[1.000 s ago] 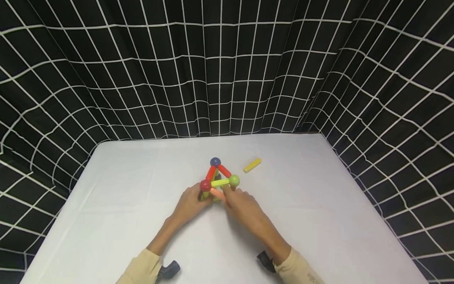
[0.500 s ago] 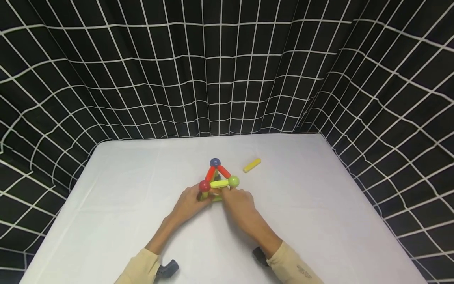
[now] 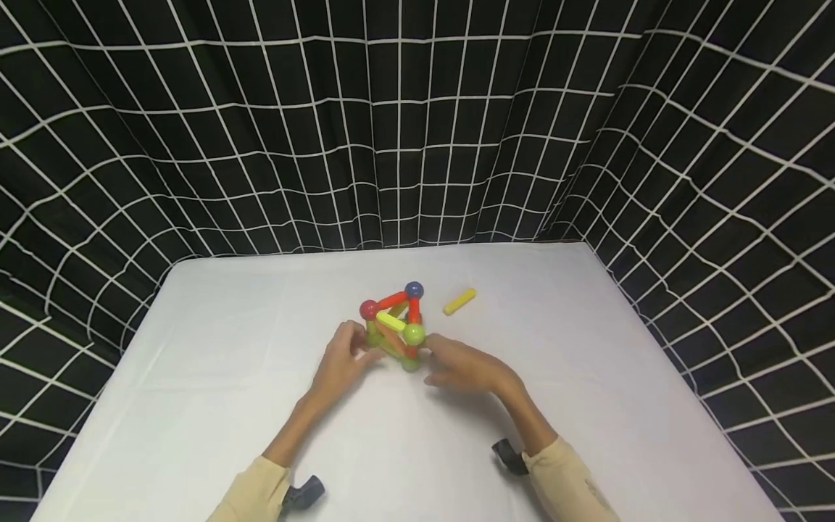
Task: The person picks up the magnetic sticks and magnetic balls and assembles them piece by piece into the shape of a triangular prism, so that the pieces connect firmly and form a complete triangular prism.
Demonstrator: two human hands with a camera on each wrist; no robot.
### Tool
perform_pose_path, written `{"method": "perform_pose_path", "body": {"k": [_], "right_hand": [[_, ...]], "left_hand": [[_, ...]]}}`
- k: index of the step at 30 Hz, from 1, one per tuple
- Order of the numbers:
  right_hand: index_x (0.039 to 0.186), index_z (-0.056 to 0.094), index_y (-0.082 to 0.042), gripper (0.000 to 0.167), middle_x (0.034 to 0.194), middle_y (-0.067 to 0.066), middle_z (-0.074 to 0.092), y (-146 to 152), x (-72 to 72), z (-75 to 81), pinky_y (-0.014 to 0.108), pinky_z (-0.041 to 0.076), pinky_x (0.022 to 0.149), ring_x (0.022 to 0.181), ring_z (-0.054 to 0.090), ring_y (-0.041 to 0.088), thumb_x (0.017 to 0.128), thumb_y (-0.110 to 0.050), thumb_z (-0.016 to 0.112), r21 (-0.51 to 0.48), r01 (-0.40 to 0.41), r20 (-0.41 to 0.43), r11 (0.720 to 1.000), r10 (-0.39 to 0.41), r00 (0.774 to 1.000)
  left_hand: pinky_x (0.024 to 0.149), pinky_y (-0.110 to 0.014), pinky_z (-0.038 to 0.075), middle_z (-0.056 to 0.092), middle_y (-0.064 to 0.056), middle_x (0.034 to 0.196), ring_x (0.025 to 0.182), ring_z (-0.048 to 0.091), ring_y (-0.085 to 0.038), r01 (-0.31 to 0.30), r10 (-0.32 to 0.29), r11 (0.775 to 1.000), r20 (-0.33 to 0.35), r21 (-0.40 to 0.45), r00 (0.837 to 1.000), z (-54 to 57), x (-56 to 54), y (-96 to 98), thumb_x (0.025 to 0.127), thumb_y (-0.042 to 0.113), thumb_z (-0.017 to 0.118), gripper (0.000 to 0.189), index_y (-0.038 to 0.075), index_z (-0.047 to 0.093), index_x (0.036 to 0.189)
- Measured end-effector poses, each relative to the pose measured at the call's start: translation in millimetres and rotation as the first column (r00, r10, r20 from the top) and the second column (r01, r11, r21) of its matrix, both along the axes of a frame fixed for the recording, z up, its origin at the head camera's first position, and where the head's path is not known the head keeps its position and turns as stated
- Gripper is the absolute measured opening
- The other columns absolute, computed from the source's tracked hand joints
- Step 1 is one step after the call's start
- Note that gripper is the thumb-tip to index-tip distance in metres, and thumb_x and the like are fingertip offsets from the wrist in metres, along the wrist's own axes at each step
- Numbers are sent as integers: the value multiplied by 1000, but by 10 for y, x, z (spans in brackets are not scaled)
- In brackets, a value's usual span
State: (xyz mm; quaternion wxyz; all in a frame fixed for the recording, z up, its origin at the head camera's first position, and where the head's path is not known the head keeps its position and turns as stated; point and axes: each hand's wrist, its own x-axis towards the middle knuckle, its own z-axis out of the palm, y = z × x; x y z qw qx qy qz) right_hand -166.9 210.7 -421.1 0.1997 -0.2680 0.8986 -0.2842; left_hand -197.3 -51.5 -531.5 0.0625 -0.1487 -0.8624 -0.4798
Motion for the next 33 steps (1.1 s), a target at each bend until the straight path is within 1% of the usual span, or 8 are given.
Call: {"method": "perform_pose_path", "body": {"k": [4,8,13,17,21,25,28,33], "right_hand": [[153,46,-12,63,155,11,53,-137,-52,-121,42,55,103,126,59,28,95,-8,72,-68,-151,37,986,154,987],[137,62,-10,38,134,8,69,-25,-105,-77,28,56,93,112,65,19,99,-8,66,-96,-208,78,973,216,973],[122,68,2,23,103,18,74,345,-377,49,33,58,83,93,68,24,103,-5,59,-119,21,12,993,-19,1000],[146,52,2,48,142,27,59,503,-677,-41,57,51,108,129,60,45,98,5,56,-6,231,-214,973,-227,950],[157,42,-6,63,162,27,40,549,-876,-252,69,35,119,148,39,52,98,9,55,196,268,-288,943,-206,935],[142,59,-5,43,131,22,64,519,-821,-290,59,51,105,117,64,40,100,0,61,327,294,-307,898,-193,932],[123,68,-1,25,104,15,69,465,-702,-193,48,57,92,89,63,27,99,-3,63,395,318,-308,862,-201,930],[103,70,-5,12,88,7,66,405,-389,-9,38,53,74,75,53,19,95,1,64,406,230,-155,884,-182,971]], "left_hand": [[113,-42,49,55,7,132,124,58,-13,119,-117,992,25,-46,993,-10,16,-31,82,52,86,67,24,54,132],[113,-44,50,61,6,131,127,60,-16,113,-112,992,21,-63,993,-25,43,-12,91,48,79,55,23,57,135],[110,-42,52,66,1,126,124,63,-19,68,-67,997,25,-25,997,2,29,7,96,36,75,40,18,63,130],[103,-39,55,67,0,121,115,64,-18,58,-57,998,36,-18,998,31,13,-5,95,33,77,39,17,64,128],[87,-29,54,65,3,109,97,59,-12,52,-51,998,32,-40,998,36,1,-24,94,35,78,36,18,65,123],[83,-26,51,64,5,107,94,57,-10,44,-42,998,31,-43,999,31,5,-28,94,35,78,36,20,63,124],[81,-26,51,65,5,106,93,58,-11,37,-37,999,21,-30,999,38,4,-23,94,32,78,34,19,63,123],[79,-25,51,66,3,106,93,58,-12,44,-44,999,9,-22,999,38,-6,-19,96,30,76,29,17,64,119]]}}
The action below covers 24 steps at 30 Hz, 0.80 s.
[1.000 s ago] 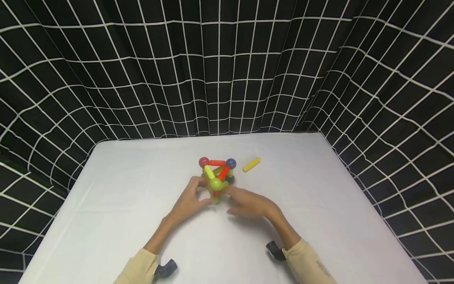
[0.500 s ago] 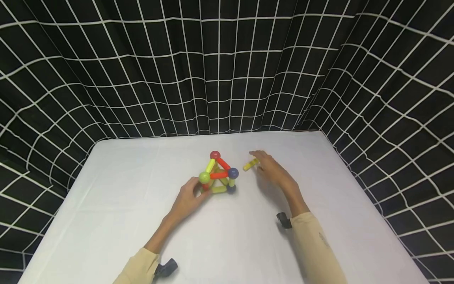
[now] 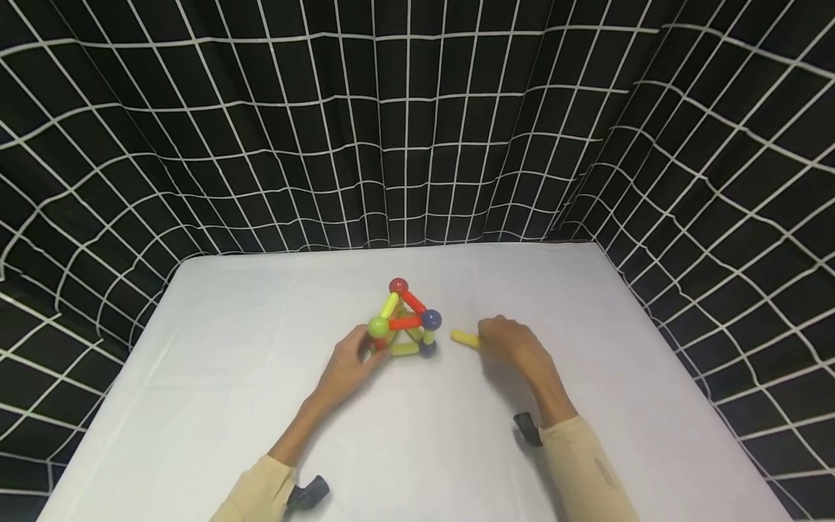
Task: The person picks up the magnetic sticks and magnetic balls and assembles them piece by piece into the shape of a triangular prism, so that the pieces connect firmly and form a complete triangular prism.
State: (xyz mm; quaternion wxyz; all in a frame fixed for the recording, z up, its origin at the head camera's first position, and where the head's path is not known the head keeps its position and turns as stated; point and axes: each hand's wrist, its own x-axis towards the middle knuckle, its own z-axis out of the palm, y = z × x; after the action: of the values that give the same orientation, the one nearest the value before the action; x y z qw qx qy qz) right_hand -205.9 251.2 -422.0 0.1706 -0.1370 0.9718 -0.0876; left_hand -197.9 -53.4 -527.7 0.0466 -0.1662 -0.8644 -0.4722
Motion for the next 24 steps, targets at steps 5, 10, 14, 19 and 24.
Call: {"method": "perform_pose_path", "body": {"k": [5,10,14,19,24], "right_hand": [[111,71,-8,21,82,0,63,-286,239,119,26,48,67,71,53,13,91,-1,72,-215,-106,78,971,125,989],[117,67,-6,25,76,-2,58,-687,326,66,19,43,57,63,51,8,93,-5,73,-313,-163,-56,936,153,987],[110,64,-6,18,73,-2,53,-868,350,-34,19,39,54,60,47,9,94,-5,72,-308,-128,-119,943,96,988],[107,61,-5,19,72,2,55,-965,375,-139,25,47,57,59,48,14,93,-4,74,-236,-71,-217,969,19,976],[104,64,-4,13,65,4,54,-1039,381,-224,28,41,50,54,43,18,94,-4,72,-96,-53,-377,994,13,926]], "left_hand": [[81,-26,52,66,2,107,95,59,-12,-26,26,1000,-22,-5,999,-9,-26,-23,97,29,75,27,17,64,119],[84,-31,55,69,0,111,98,63,-14,-39,39,999,-45,-4,998,-31,-53,-29,97,27,74,29,17,65,122],[94,-36,57,69,0,117,106,66,-16,-25,24,1000,-33,-6,999,-66,-46,-8,98,30,73,33,17,64,127],[95,-37,58,69,-1,120,108,66,-16,-13,13,1000,-46,-6,999,-84,-41,10,98,31,73,36,17,64,130],[87,-31,57,68,0,115,101,64,-13,-24,22,999,-71,-24,997,-83,-41,-7,97,30,73,36,18,65,130]]}}
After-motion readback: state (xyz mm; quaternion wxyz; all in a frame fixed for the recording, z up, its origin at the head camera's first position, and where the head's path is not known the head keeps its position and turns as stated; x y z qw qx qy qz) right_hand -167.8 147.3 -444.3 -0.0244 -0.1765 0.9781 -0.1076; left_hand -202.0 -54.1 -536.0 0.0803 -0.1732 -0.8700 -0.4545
